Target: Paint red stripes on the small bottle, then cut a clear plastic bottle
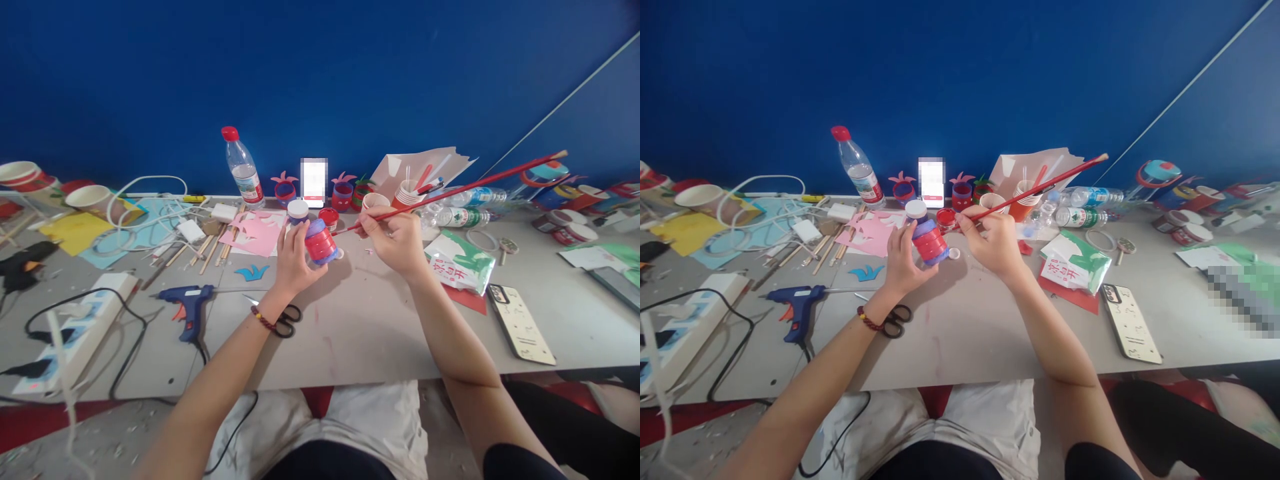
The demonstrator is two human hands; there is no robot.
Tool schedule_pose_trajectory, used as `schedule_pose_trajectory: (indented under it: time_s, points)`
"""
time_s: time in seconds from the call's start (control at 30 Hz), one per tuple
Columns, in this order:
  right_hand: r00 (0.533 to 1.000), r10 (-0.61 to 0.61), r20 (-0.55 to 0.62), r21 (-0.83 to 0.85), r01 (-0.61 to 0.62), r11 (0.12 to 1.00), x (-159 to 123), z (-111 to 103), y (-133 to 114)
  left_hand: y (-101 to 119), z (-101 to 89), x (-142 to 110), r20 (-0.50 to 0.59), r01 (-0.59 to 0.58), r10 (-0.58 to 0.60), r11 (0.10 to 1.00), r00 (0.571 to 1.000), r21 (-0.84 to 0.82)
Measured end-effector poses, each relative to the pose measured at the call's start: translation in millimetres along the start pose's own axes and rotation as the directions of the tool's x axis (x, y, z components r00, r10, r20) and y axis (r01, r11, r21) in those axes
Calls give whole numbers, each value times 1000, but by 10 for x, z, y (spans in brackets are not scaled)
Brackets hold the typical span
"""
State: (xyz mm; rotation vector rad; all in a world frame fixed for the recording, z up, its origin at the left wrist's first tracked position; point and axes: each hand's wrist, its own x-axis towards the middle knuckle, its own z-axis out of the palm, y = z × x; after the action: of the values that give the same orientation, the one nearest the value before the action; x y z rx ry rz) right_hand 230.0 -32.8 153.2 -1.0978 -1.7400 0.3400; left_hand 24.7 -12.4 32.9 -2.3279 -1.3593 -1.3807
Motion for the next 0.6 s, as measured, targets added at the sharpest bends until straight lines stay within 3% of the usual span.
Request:
schedule_pose_trajectory:
  time_s: [0.43,0.6]
  points:
    - [992,79,94,253,-101,962,-14,106,80,-9,31,-10,15,63,-61,989,998,-131]
    - [991,64,116,241,-90,966,-32,164,111,5,13,2,53,74,-67,985,996,-155]
